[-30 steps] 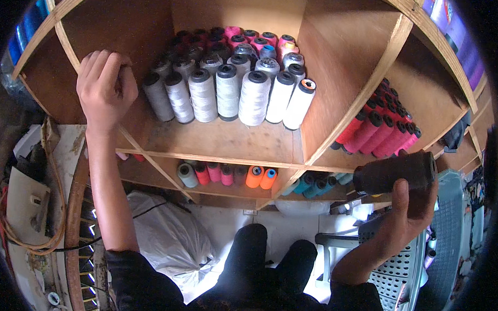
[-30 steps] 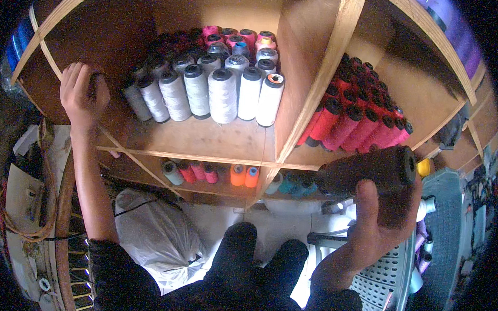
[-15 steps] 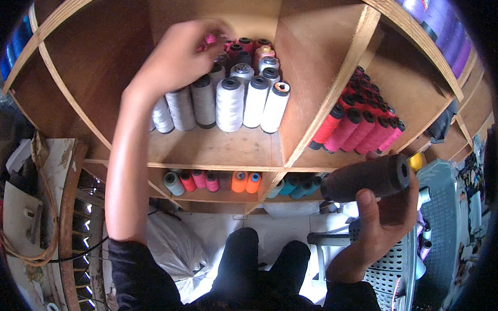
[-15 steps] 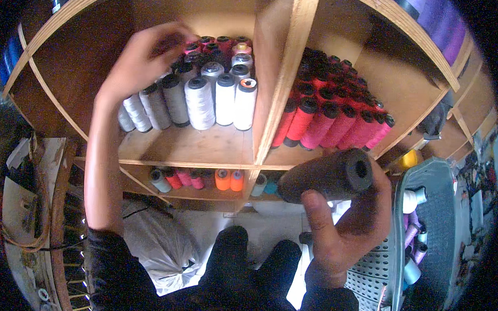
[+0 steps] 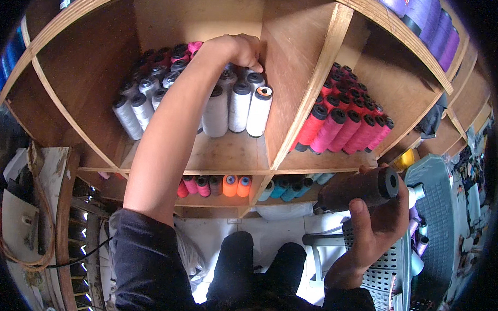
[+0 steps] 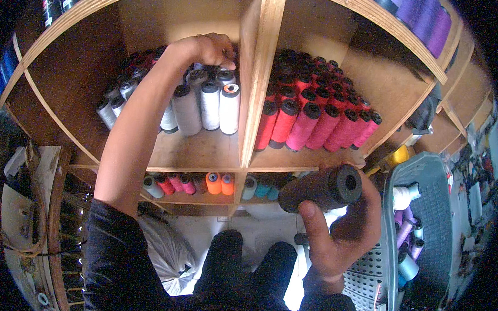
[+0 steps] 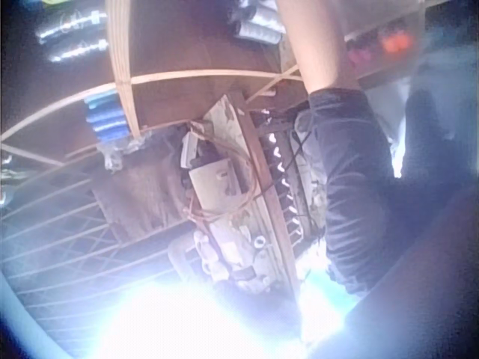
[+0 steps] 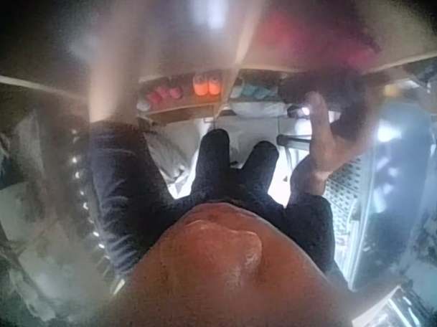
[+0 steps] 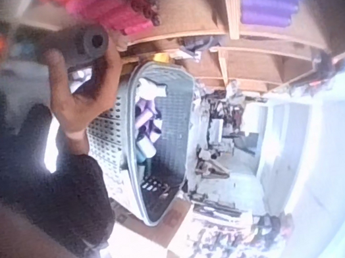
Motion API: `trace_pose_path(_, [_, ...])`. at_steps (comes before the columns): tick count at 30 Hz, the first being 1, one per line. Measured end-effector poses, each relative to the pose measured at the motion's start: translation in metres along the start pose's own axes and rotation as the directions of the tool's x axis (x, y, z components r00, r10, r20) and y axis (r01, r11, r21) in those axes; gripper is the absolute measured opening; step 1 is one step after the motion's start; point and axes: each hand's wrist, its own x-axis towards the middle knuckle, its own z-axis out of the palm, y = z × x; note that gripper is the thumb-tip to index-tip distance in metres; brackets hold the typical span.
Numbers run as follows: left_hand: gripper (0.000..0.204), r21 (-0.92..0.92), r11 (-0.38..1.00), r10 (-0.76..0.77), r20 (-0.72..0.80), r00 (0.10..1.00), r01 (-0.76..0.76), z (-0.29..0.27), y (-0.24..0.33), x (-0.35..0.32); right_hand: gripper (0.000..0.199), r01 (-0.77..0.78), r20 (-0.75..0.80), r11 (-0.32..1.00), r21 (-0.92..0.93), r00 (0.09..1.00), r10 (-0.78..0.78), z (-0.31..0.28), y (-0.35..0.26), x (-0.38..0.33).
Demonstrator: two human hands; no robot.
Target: The person sits on the floor and sorts thread spools from a black plastic basket onto a wooden shelf. They pick up spools one by one, arrange them by color, and place them in rows on the shelf.
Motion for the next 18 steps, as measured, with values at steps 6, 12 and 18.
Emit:
trace_pose_path(6, [0.033, -0.220, 0.936, 0.246, -0.152, 0.957, -0.276, -0.006, -0.043, -0.003, 0.066, 0.078, 0.022, 0.997, 0.021, 0.997, -0.078, -0.005, 0.002, 0.001])
trace_pose_path(12, [0.046, -0.371, 0.825, 0.351, -0.256, 0.901, -0.427, -0.027, -0.070, -0.020, 0.065, 0.061, 0.019, 0.998, 0.033, 0.998, -0.062, -0.011, 0.003, 0.001])
trace_pose_path(18, [0.046, -0.392, 0.804, 0.290, -0.399, 0.870, -0.448, -0.027, -0.061, -0.057, 0.061, 0.030, 0.052, 0.999, 0.023, 0.998, -0.032, -0.001, 0.000, -0.003])
